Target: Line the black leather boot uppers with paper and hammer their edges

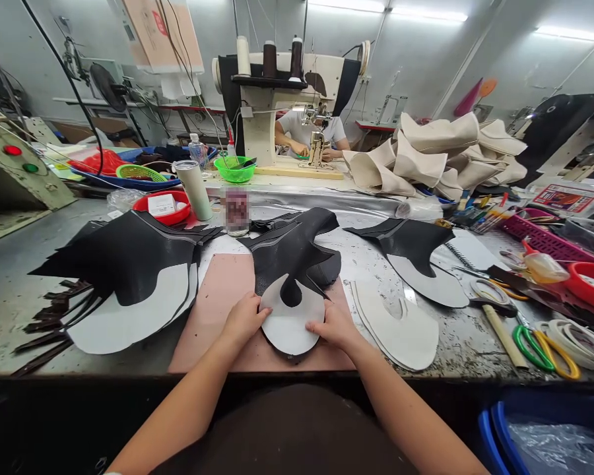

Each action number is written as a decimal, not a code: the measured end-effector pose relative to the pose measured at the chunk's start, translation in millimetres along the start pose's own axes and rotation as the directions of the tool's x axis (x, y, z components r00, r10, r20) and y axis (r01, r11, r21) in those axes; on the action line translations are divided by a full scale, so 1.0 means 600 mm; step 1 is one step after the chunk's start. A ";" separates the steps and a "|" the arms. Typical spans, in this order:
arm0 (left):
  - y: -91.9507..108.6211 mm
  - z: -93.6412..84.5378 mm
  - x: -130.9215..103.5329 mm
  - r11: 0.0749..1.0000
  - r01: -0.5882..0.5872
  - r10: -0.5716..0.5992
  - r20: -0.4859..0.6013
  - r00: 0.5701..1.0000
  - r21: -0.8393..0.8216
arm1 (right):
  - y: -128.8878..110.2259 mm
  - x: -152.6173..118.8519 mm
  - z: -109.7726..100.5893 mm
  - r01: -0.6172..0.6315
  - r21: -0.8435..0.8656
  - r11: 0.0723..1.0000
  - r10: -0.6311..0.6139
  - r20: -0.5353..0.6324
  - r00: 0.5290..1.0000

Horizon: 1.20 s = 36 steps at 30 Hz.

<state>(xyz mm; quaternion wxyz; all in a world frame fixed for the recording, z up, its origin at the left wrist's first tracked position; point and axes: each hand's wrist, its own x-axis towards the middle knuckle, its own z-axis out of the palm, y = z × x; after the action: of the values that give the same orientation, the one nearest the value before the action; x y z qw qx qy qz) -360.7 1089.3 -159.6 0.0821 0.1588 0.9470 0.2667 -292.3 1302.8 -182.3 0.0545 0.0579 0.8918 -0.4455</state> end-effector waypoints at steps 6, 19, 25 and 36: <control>0.024 0.037 -0.044 0.847 -0.324 0.441 -0.216 0.871 0.422 | -0.029 -0.004 -0.019 -0.023 -0.142 0.990 0.019 -0.033 0.999; 0.043 0.059 -0.040 0.570 -0.777 0.654 0.424 0.626 0.269 | 0.001 0.045 -0.040 -0.127 -0.338 0.933 0.043 -0.245 0.968; 0.069 0.061 -0.030 0.652 -0.705 0.607 0.365 0.706 0.278 | 0.015 0.027 -0.019 -0.044 -0.444 0.895 -0.129 -0.351 0.928; -0.022 0.053 0.019 0.791 -0.508 0.471 0.191 0.861 0.340 | 0.008 0.020 0.030 0.254 -0.659 0.707 -0.344 -0.006 0.939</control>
<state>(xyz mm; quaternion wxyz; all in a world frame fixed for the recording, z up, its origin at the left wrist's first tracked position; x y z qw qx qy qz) -367.4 1097.5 -194.2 0.0235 0.4241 0.9015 0.0827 -302.6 1292.0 -198.3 -0.0595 -0.0815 0.9891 -0.1068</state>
